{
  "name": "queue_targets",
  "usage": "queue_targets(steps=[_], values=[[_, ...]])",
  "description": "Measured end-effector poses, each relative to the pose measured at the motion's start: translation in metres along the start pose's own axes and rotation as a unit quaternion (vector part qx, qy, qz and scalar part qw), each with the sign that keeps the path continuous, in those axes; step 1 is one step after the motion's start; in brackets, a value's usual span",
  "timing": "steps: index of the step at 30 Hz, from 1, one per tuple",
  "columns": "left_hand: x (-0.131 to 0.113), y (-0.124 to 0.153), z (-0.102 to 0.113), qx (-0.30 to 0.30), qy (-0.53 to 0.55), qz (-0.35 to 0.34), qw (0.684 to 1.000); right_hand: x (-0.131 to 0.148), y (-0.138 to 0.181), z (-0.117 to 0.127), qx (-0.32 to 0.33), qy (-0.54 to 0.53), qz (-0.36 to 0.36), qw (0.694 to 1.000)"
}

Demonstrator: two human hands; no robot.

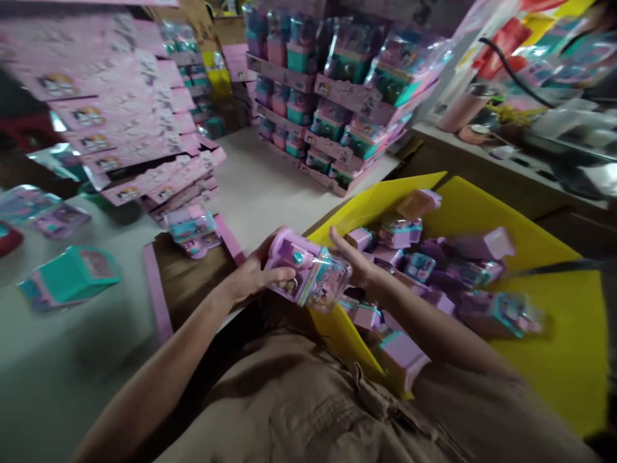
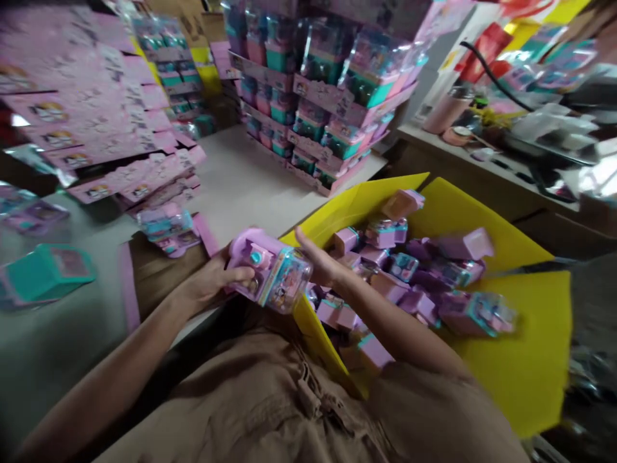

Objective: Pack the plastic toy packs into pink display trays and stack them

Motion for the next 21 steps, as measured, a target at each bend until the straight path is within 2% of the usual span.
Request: queue_targets(steps=[4, 6, 10, 12, 15, 18, 21], values=[[0.027, 0.033, 0.032, -0.138, 0.118, 0.007, 0.983, 0.011, -0.011, -0.016, 0.022, -0.053, 0.15, 0.987], [0.04, 0.044, 0.043, -0.163, 0.172, 0.013, 0.971, 0.015, -0.015, -0.025, 0.024, -0.037, 0.187, 0.981], [0.055, 0.061, 0.06, -0.167, 0.227, 0.01, 0.959, 0.023, -0.022, -0.047, 0.026, 0.009, 0.21, 0.977], [0.058, 0.071, 0.066, -0.162, 0.189, 0.008, 0.968, 0.025, -0.024, -0.053, 0.042, 0.02, 0.218, 0.975], [0.052, 0.087, 0.076, -0.183, 0.032, -0.02, 0.982, 0.024, -0.023, -0.058, 0.095, 0.037, 0.235, 0.967], [0.034, 0.1, 0.08, -0.217, -0.091, -0.081, 0.969, 0.022, -0.021, -0.061, 0.137, 0.067, 0.265, 0.952], [0.021, 0.105, 0.079, -0.224, -0.139, -0.119, 0.957, 0.019, -0.022, -0.064, 0.157, 0.079, 0.279, 0.944]])
Point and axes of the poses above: each hand's wrist, its own y-axis away from the middle knuckle, its own z-axis out of the back of the hand, x = y × z, the point moved 6 cm from there along -y, towards the middle knuckle, and after that the axes turned 1 degree about x, right-handed, at the moved point
